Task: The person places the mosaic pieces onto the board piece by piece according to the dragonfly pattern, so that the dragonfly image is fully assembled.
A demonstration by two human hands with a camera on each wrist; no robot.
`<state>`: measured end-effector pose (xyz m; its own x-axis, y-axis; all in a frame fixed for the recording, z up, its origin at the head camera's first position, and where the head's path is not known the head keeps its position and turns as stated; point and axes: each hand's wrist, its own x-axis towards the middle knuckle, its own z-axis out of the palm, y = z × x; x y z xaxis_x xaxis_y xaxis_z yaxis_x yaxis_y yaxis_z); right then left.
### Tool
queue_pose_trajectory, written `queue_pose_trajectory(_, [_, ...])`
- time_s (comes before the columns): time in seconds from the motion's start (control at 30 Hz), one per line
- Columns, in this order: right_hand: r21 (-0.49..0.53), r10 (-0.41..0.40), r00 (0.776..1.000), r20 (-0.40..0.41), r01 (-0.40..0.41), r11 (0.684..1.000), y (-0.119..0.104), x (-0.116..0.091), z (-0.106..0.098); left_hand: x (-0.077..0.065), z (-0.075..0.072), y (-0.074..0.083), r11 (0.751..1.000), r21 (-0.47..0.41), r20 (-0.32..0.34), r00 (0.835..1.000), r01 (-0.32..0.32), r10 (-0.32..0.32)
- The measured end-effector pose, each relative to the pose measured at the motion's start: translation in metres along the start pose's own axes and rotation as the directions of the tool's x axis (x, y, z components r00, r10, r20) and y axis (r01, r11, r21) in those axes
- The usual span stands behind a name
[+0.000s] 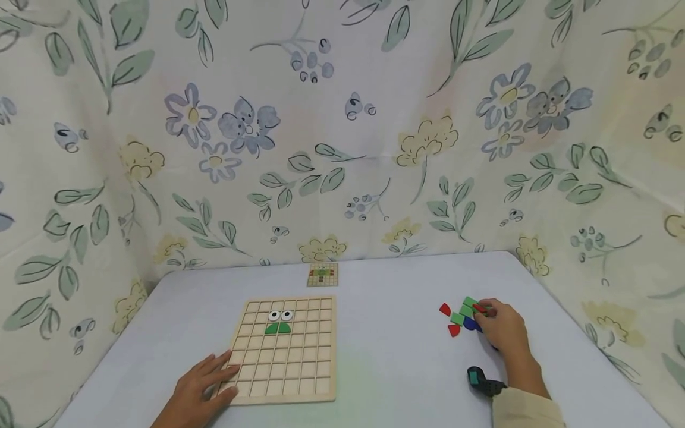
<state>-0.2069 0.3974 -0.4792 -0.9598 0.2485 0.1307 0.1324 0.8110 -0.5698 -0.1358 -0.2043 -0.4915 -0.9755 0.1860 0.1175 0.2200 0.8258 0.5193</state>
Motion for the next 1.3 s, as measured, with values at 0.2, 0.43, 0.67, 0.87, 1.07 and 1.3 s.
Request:
queue_pose_trajectory(0.2, [0.045, -0.039, 0.999, 0.006, 0.038, 0.998, -0.008, -0.004, -0.006, -0.002, -0.002, 0.002, 1.000, -0.011, -0.008, 1.000, -0.005, 0.005])
queue_pose_trajectory(0.43, [0.094, -0.137, 0.989, 0.056, 0.131, 0.987, -0.025, -0.006, -0.012, -0.002, -0.001, 0.003, 1.000, -0.015, -0.012, 1.000, 0.004, -0.004])
queue_pose_trajectory(0.67, [0.309, -0.386, 0.919, 0.081, 0.345, 0.886, -0.066, -0.008, 0.017, -0.004, -0.002, 0.000, 0.999, -0.017, -0.056, 0.998, -0.032, 0.031])
queue_pose_trajectory(0.87, [0.354, -0.493, 0.862, 0.115, 0.428, 0.832, -0.082, -0.012, 0.039, -0.001, 0.002, 0.000, 0.999, -0.025, -0.057, 0.998, -0.032, 0.030])
queue_pose_trajectory(1.07, [0.369, -0.479, 0.849, 0.224, 0.381, 0.848, -0.086, -0.015, 0.050, 0.000, 0.001, 0.000, 1.000, -0.003, -0.034, 0.999, -0.007, 0.007])
queue_pose_trajectory(1.3, [0.369, -0.491, 0.823, 0.287, 0.378, 0.849, -0.088, -0.016, 0.055, 0.000, 0.004, -0.001, 1.000, 0.001, -0.052, 0.998, -0.024, 0.024])
